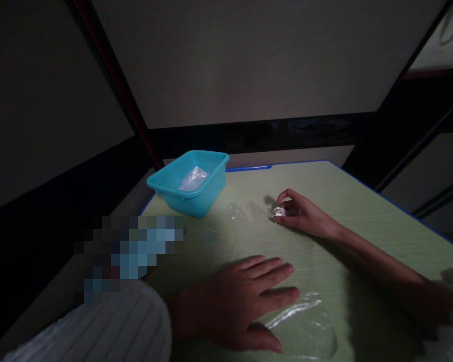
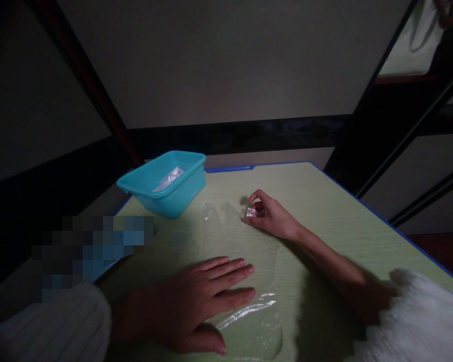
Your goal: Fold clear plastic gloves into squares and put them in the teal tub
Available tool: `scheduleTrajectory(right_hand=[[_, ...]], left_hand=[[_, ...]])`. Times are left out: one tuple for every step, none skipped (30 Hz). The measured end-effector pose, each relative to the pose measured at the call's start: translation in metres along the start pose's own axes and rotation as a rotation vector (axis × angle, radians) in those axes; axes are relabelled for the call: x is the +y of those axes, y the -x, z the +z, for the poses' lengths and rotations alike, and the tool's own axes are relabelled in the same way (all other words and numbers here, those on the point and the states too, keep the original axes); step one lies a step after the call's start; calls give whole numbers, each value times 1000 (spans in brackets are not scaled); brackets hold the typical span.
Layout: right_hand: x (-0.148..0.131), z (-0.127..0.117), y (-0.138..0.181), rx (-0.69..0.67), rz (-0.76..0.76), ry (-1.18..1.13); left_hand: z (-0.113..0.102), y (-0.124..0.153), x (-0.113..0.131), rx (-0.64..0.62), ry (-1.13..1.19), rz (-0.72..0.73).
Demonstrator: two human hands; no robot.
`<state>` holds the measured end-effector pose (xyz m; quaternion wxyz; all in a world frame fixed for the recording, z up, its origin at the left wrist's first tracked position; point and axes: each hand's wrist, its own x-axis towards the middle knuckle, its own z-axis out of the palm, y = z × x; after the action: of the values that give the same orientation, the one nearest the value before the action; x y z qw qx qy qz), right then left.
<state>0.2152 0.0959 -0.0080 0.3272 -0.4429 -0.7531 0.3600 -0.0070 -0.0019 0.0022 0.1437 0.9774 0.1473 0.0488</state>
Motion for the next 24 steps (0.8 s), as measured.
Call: scheduleTrajectory(right_hand=[[1,1,0,0,23,-42],[1,2,-1,11,42,-70],[2,2,-2,33,56,-84],[3,2,-2,61,63,-87],[4,1,-3,92,64,-80],[5,0,-3,122,61,-66],[6,0,-4,151,55,-49],[7,-1,-4,177,46,-30],[8,-2,-5,201,37,-13],[8,-3,-5,221,29,2],[9,-4,-6,242,20,15],[10,-4,-6,263,11,25],[11,-5,-7,285,1,35],[12,-5,-7,308,-10,43],[14,-6,-8,330,-21,48],[15,-7,-8,349,-31,53],[17,-8,-9,362,-38,57],[18,-9,-9,368,-42,61],[19,-9,-10,367,-44,68],[20,-10,-10,355,-46,81],[20,-10,-9,330,-47,98],[19,-10,-9,292,-46,119],[18,-9,-8,243,-46,145],[17,-8,-6,189,-50,181]], left_hand=[[0,0,0,2,3,0],[0,0,0,5,6,-2],[0,0,0,6,8,-1],[0,0,-1,4,10,1],[1,0,-1,4,9,2],[1,0,-1,3,8,2],[1,0,-1,3,7,3],[2,0,-1,5,7,5],[2,0,-1,5,8,6],[2,0,-1,4,9,6],[2,0,-1,-1,8,5],[2,0,-1,-9,7,2],[2,0,-1,-17,4,-1],[2,0,-1,-25,3,-5],[1,0,-1,-30,1,-7],[1,0,-1,-33,1,-9],[1,0,-1,-34,2,-9],[1,0,-1,-33,4,-10],[1,0,-1,-31,5,-13],[1,0,-1,-31,7,-15],[1,0,-1,-30,7,-15],[1,-1,-1,-31,7,-13],[1,-1,-1,-33,6,-11],[0,-1,-1,-35,5,-9]])
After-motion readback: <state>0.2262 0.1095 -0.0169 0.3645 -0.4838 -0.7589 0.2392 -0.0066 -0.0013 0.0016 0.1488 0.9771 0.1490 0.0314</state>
